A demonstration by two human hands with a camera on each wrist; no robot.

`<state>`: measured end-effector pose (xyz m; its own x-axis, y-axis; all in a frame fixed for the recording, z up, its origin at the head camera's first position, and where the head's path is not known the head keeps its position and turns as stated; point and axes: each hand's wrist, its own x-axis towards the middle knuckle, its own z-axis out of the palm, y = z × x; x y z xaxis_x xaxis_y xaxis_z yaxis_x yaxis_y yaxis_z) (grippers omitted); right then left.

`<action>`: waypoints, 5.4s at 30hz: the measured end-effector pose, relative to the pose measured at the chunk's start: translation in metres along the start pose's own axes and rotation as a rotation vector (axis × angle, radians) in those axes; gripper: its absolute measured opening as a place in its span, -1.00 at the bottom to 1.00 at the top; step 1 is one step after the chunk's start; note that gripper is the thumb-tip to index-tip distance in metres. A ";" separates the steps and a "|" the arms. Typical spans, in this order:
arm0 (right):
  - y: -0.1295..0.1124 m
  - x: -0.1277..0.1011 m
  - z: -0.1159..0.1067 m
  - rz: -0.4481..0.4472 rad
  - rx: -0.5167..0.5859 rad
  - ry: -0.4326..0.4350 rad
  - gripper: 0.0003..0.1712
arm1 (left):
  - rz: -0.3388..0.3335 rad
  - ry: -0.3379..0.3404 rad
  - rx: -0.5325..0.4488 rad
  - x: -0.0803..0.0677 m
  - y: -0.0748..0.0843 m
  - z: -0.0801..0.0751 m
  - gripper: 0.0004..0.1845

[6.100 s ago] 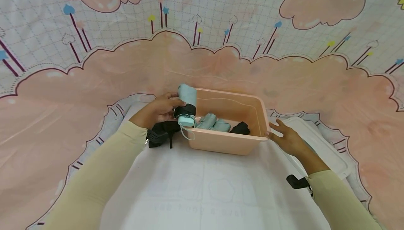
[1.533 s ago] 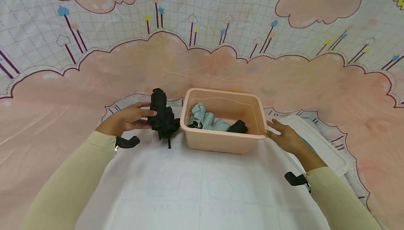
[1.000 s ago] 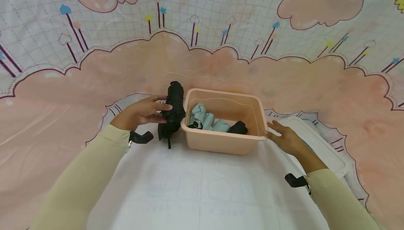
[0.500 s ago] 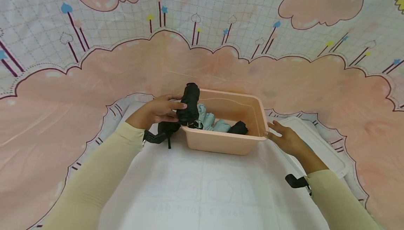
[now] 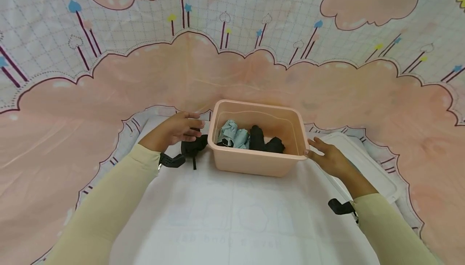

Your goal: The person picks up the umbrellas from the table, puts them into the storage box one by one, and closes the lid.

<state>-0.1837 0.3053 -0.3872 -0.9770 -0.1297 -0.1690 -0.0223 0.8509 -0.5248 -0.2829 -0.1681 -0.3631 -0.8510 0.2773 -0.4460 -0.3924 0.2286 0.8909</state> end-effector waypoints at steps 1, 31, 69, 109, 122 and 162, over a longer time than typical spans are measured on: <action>0.000 0.000 0.000 0.002 -0.002 0.001 -0.15 | -0.010 0.015 0.012 0.001 -0.004 -0.003 -0.26; 0.002 0.002 0.001 0.025 -0.001 -0.002 -0.13 | -0.319 0.250 0.011 0.045 -0.083 -0.015 -0.08; 0.005 0.014 -0.003 0.038 0.002 -0.004 -0.11 | -0.346 0.145 -0.167 0.052 -0.100 -0.029 -0.34; 0.005 0.014 -0.006 0.041 0.026 -0.014 -0.10 | 0.105 0.344 0.809 0.033 -0.086 -0.011 -0.51; 0.004 0.011 -0.006 0.027 0.028 -0.014 -0.11 | -0.190 0.378 0.497 0.055 -0.086 0.002 0.06; 0.006 0.015 -0.003 0.051 0.001 -0.014 -0.08 | -0.165 -0.105 -0.556 0.032 -0.105 -0.034 -0.49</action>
<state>-0.1988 0.3102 -0.3902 -0.9738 -0.0935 -0.2073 0.0275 0.8563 -0.5157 -0.2804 -0.2146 -0.4681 -0.7347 0.3773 -0.5637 -0.6653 -0.2385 0.7074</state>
